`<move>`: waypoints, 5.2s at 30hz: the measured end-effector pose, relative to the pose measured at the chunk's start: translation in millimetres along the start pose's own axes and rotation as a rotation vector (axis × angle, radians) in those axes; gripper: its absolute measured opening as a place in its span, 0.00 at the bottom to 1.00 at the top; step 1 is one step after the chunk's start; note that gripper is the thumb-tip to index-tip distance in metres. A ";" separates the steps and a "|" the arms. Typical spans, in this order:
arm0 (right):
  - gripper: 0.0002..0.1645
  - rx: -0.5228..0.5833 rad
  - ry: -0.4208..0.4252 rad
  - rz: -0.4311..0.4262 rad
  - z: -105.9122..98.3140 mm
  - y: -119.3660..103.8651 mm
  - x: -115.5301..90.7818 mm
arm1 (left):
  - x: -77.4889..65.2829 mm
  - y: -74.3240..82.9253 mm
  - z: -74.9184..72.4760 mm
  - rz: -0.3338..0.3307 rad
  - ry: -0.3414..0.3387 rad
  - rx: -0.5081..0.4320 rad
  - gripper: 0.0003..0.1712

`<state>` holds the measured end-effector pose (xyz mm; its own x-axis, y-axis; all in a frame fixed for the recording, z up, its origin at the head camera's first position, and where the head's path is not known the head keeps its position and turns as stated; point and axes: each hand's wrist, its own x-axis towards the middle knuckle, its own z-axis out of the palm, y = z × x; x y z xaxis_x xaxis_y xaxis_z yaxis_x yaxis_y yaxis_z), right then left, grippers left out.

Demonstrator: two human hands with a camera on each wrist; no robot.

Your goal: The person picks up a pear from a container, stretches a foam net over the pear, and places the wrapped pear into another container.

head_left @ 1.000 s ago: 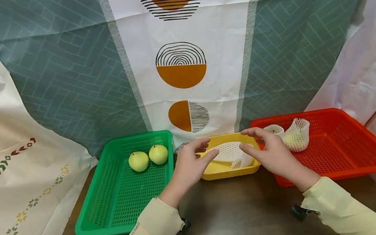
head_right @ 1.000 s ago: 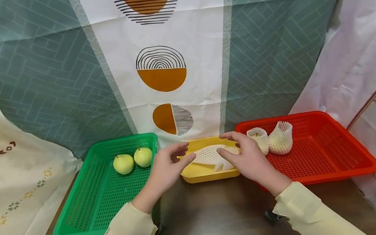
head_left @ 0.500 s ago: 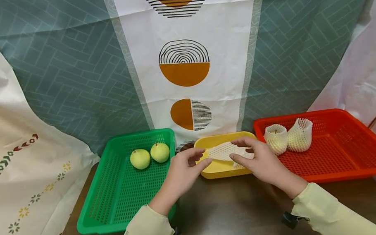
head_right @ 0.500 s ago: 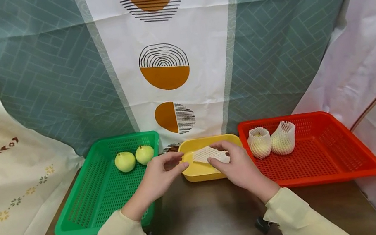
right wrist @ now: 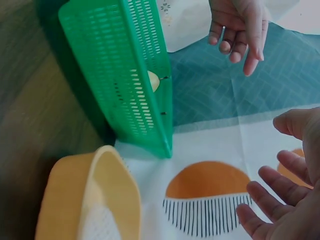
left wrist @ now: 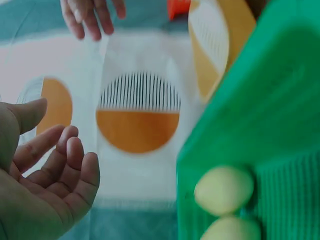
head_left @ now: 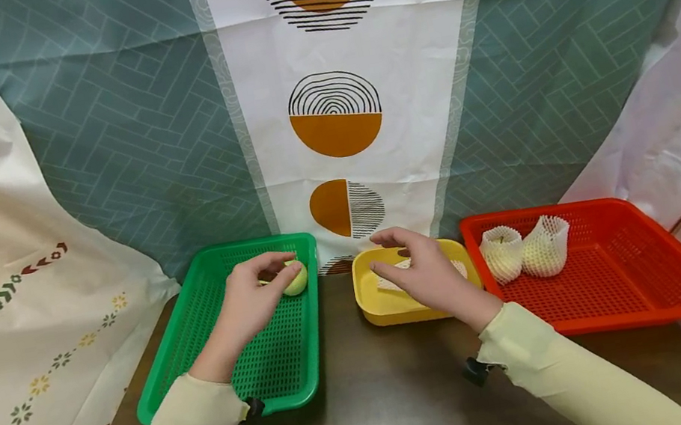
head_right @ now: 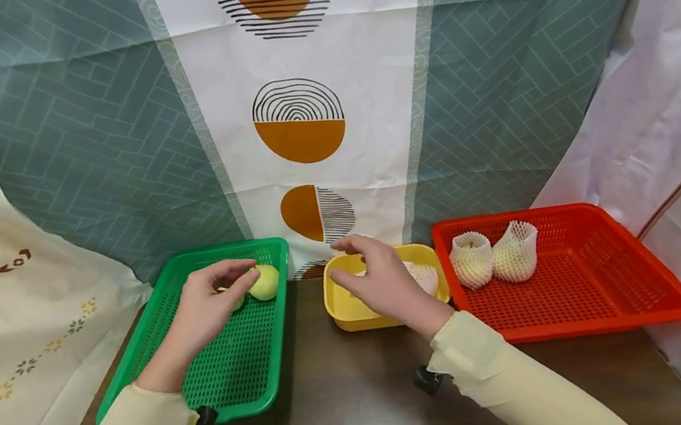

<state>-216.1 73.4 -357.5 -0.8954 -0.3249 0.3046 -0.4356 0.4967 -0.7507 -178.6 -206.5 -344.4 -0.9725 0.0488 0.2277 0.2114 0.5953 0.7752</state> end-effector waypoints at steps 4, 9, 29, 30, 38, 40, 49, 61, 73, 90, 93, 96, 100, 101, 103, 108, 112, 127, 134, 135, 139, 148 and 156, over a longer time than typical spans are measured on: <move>0.28 0.021 -0.029 -0.025 10.4 -6.9 14.0 | 3.4 -18.3 -30.4 0.020 0.025 0.054 0.22; 0.25 0.021 -0.058 -0.038 23.1 -9.3 27.4 | 1.0 -47.8 -66.5 -0.014 0.044 0.103 0.19; 0.36 -0.200 -0.189 -0.036 76.5 12.0 80.2 | -4.6 -159.0 -119.4 -0.093 -0.066 0.219 0.25; 0.37 -0.215 -0.193 -0.033 78.7 13.7 82.4 | -4.2 -160.2 -119.6 -0.094 -0.075 0.228 0.25; 0.39 -0.269 -0.235 -0.037 93.7 19.3 95.9 | -2.1 -158.8 -125.0 -0.120 -0.156 0.252 0.27; 0.41 -0.276 -0.254 -0.043 97.4 18.2 98.1 | -3.0 -160.0 -128.9 -0.135 -0.177 0.265 0.26; 0.44 -0.346 -0.273 -0.065 107.7 18.3 111.9 | -3.6 -172.4 -149.4 -0.174 -0.258 0.297 0.25; 0.39 -0.391 -0.329 -0.092 120.0 16.7 116.3 | -6.2 -189.4 -154.3 -0.223 -0.323 0.240 0.26; 0.43 -0.519 -0.392 -0.188 149.6 15.6 117.5 | -10.9 -199.6 -149.0 -0.308 -0.345 0.112 0.32; 0.34 -0.721 -0.448 -0.253 169.0 2.2 118.3 | -17.6 -214.3 -147.7 -0.345 -0.310 0.063 0.32; 0.26 -0.687 -0.421 -0.243 171.6 3.6 119.5 | -17.2 -213.2 -146.5 -0.347 -0.306 0.063 0.32; 0.15 -0.646 -0.405 -0.244 172.2 6.3 120.3 | -16.0 -211.7 -146.4 -0.344 -0.309 0.060 0.32; 0.06 -0.604 -0.400 -0.260 172.0 9.5 120.9 | -14.0 -210.2 -147.8 -0.337 -0.311 0.050 0.32; 0.06 -0.599 -0.399 -0.265 171.5 9.7 120.8 | -13.6 -209.6 -148.2 -0.336 -0.312 0.047 0.31; 0.07 -0.596 -0.397 -0.273 170.6 9.3 120.8 | -13.2 -208.8 -148.6 -0.336 -0.310 0.055 0.31; 0.06 -0.617 -0.392 -0.271 168.9 9.4 121.5 | -13.7 -207.2 -148.5 -0.346 -0.311 0.071 0.32; 0.06 -0.595 -0.395 -0.262 168.4 12.8 121.8 | -15.0 -207.0 -148.2 -0.363 -0.322 0.062 0.32; 0.05 -0.366 -0.383 -0.175 155.3 14.2 122.8 | -13.8 -203.1 -146.8 -0.368 -0.337 0.060 0.33; 0.05 -0.203 -0.331 -0.106 147.4 13.6 122.2 | -14.4 -197.6 -145.5 -0.371 -0.323 0.074 0.34; 0.06 -0.187 -0.325 -0.100 145.9 12.7 121.7 | -14.5 -197.1 -145.5 -0.372 -0.323 0.076 0.34; 0.06 -0.136 -0.311 -0.096 138.8 7.9 119.6 | -15.0 -196.3 -145.6 -0.367 -0.328 0.083 0.33; 0.07 -0.103 -0.274 -0.123 118.9 -2.4 113.0 | -15.8 -193.8 -145.6 -0.358 -0.336 0.072 0.34; 0.06 -0.101 -0.237 -0.153 94.4 -8.7 101.7 | -17.5 -188.5 -145.4 -0.376 -0.343 0.074 0.34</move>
<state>-294.6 -40.0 -375.3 -0.7771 -0.5753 0.2553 -0.5815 0.5010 -0.6409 -187.2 -436.1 -408.8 -0.9586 0.0734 -0.2753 -0.1549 0.6767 0.7198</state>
